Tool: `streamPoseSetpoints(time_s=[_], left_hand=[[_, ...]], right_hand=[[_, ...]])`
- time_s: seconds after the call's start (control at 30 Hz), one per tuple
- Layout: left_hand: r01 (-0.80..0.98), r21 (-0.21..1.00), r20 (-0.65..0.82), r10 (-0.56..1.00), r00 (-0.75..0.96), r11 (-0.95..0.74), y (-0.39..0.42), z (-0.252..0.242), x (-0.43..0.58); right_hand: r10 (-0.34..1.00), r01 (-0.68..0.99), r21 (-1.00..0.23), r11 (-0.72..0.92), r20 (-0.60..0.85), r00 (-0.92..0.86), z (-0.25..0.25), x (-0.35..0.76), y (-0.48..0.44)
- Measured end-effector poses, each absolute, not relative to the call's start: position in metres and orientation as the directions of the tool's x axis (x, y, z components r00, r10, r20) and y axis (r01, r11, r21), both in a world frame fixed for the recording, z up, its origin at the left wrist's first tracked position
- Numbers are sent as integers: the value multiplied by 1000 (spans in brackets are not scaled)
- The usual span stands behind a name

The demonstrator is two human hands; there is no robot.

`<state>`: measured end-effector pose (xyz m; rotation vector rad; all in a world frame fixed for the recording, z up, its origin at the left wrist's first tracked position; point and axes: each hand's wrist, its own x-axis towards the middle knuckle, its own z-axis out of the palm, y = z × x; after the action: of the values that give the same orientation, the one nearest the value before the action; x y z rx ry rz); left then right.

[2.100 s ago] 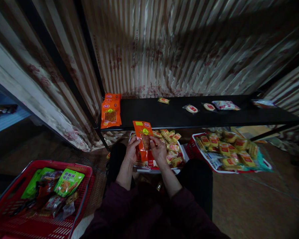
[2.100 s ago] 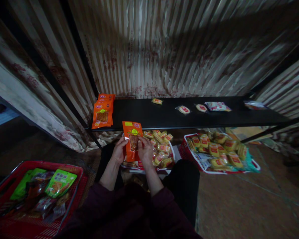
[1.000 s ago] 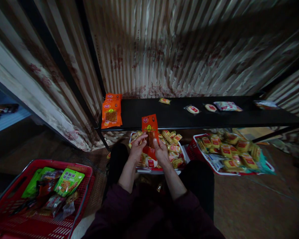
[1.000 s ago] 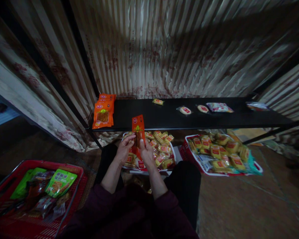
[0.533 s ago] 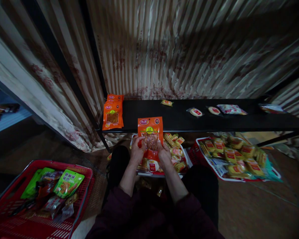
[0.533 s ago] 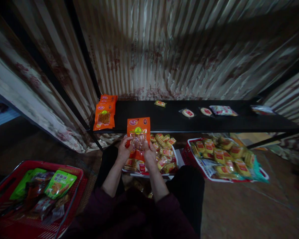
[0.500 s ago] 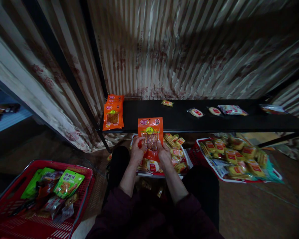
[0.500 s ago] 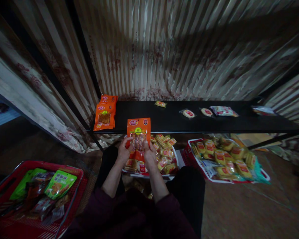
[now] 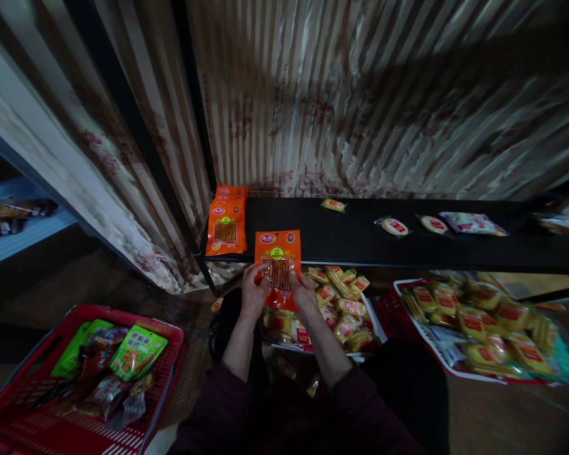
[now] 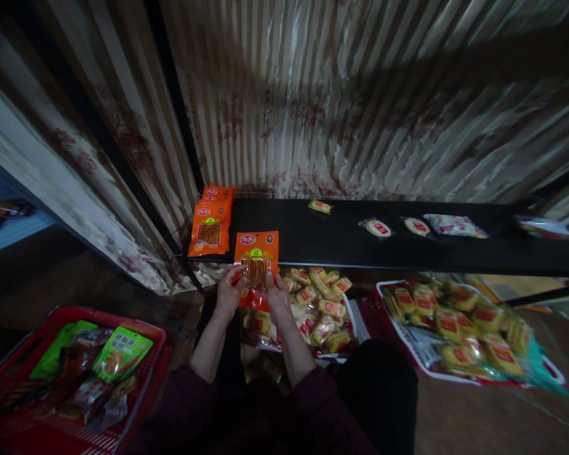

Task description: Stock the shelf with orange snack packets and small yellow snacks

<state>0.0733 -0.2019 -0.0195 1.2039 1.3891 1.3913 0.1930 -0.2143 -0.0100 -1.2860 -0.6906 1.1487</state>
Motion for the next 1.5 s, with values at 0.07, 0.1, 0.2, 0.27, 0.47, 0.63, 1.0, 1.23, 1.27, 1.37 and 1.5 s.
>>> streamPoseSetpoints(time_s=[0.07,0.1,0.2,0.27,0.47,0.63,1.0,1.23,1.27,1.37,1.5], left_hand=[[112,992,75,968,-238,-49,-196,-18,66],[127,991,71,966,-248,-40,-192,-18,62],[158,987,61,961,-269,-19,-182,-15,49],[185,982,75,959,-275,-24,-175,-15,40],[252,967,130,930,-345,-42,-152,-12,16],[262,964,144,909,-392,-40,-134,-10,1],[347,938,159,884,-440,4,-98,-11,-28],[479,878,245,865,-437,-7,-81,-21,-40],[490,872,256,863,-436,-11,-80,-22,-41],[528,849,280,857,-432,-12,-76,-23,-41],[568,823,321,839,-439,-17,-73,-25,-40]], right_hand=[[937,-245,-964,-103,-177,302,-10,188,-206],[942,-233,-967,-101,-169,289,-10,185,-202],[951,-188,-977,-97,-147,271,-8,173,-189],[955,-172,-981,-94,-138,261,-6,165,-180],[969,-109,-989,-100,-122,214,-4,143,-154],[980,18,-998,-57,-53,192,-8,131,-135],[987,234,-972,18,55,153,-12,104,-91],[973,521,-854,5,124,193,-7,95,-73],[974,555,-832,0,126,190,-7,95,-72],[974,618,-786,-26,119,192,-8,92,-67],[974,637,-769,-44,108,197,-12,88,-62]])
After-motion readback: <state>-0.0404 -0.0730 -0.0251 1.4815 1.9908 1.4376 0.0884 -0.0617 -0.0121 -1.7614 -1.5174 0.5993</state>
